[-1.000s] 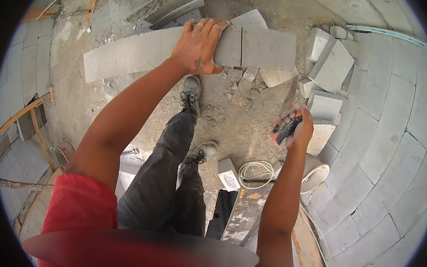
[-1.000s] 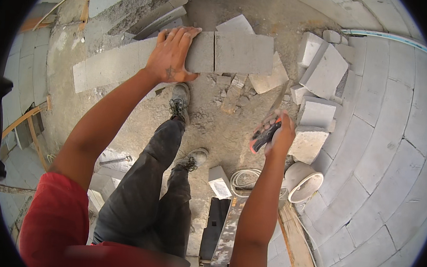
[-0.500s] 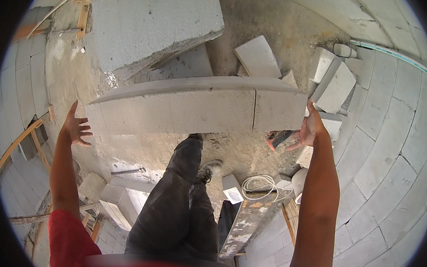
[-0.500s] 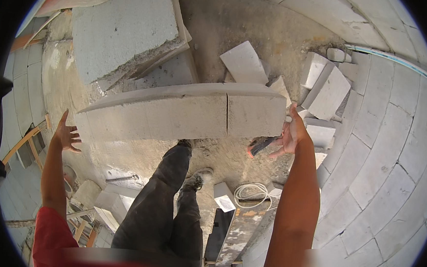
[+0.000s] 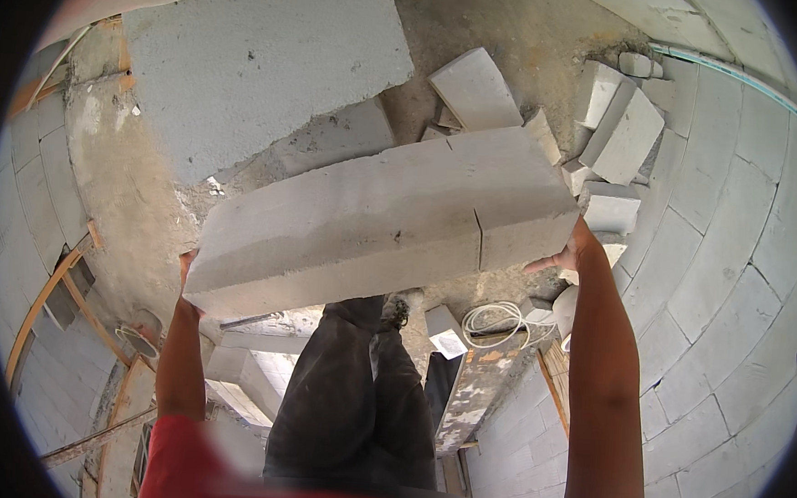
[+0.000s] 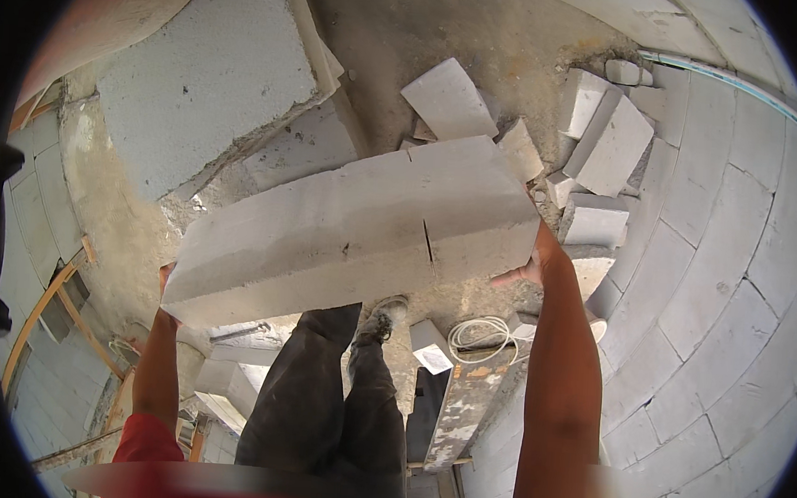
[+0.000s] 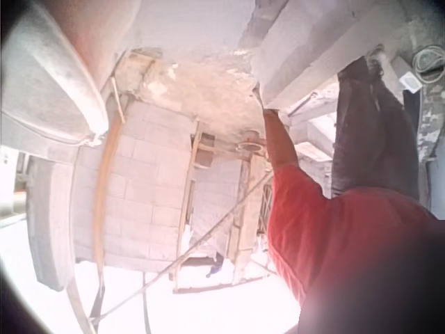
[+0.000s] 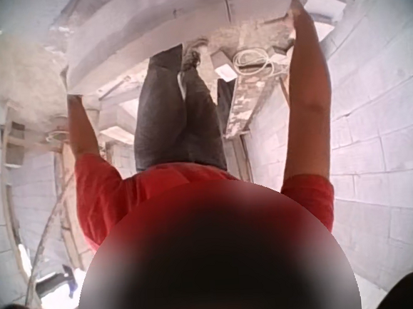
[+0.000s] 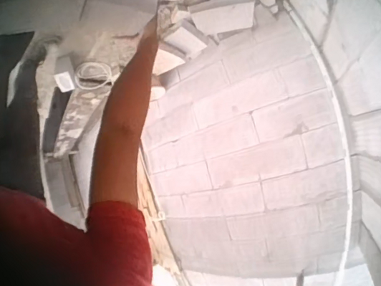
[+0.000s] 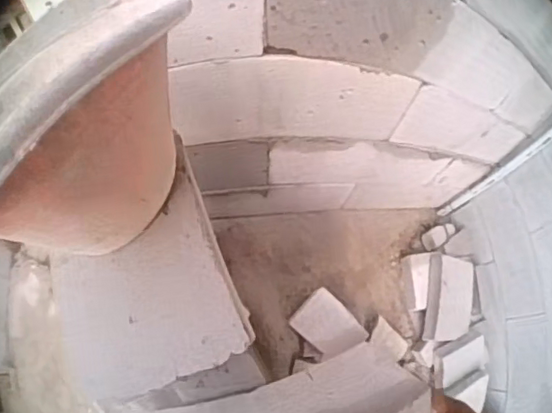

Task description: The person measures a white rectangular tile with a tape measure, then uses a hand saw to cut the tile into smaller pieces. The person repeats the measuring and cutting process on multiple tiles.

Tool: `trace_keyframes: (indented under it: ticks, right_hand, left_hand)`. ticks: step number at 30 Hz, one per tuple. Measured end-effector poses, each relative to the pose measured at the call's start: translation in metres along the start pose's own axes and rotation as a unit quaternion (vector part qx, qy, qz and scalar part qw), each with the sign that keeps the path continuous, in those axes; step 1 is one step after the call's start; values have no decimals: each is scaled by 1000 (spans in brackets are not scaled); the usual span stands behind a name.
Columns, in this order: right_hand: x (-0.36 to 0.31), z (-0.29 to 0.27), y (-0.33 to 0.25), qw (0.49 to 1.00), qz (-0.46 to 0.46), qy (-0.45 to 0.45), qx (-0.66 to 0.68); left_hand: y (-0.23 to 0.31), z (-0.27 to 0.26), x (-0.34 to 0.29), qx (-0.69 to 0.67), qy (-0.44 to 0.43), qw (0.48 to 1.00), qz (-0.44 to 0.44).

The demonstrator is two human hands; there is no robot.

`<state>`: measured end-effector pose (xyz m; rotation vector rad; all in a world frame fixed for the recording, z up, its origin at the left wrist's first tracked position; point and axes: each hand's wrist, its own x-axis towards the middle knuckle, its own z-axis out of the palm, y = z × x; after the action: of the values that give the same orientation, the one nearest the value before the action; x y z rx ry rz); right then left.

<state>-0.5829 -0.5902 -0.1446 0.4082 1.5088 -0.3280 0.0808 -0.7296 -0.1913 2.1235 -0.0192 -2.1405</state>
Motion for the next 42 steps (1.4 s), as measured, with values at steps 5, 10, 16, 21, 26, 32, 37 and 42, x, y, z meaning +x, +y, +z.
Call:
trace_keyframes:
  ticks: [5, 10, 16, 21, 26, 32, 37, 42]
  right_hand:
    - [26, -20, 67, 989, 18, -45, 139]
    - [39, -10, 105, 979, -88, -30, 181]
    - [32, 12, 82, 969, -149, 17, 194]
    - [38, 17, 77, 969, -121, 6, 214]
    - [71, 11, 126, 930, -124, 16, 346]
    - [118, 25, 194, 940, -174, -31, 291]
    - [149, 47, 218, 901, -156, -64, 400]
    - [154, 26, 188, 927, -181, -46, 326]
  left_hand:
    - [-18, -13, -8, -8, 47, 996, 70]
    - [-13, -28, 4, -22, 49, 987, 148]
    - [19, -48, 46, 6, 68, 974, 216]
    - [30, -41, 61, -10, 35, 976, 215]
    - [41, -22, 35, 6, 8, 986, 167]
    - [64, -7, 27, 83, 9, 982, 171]
    - [57, -18, 49, 61, 38, 987, 141]
    - [7, -23, 57, -17, 28, 981, 189]
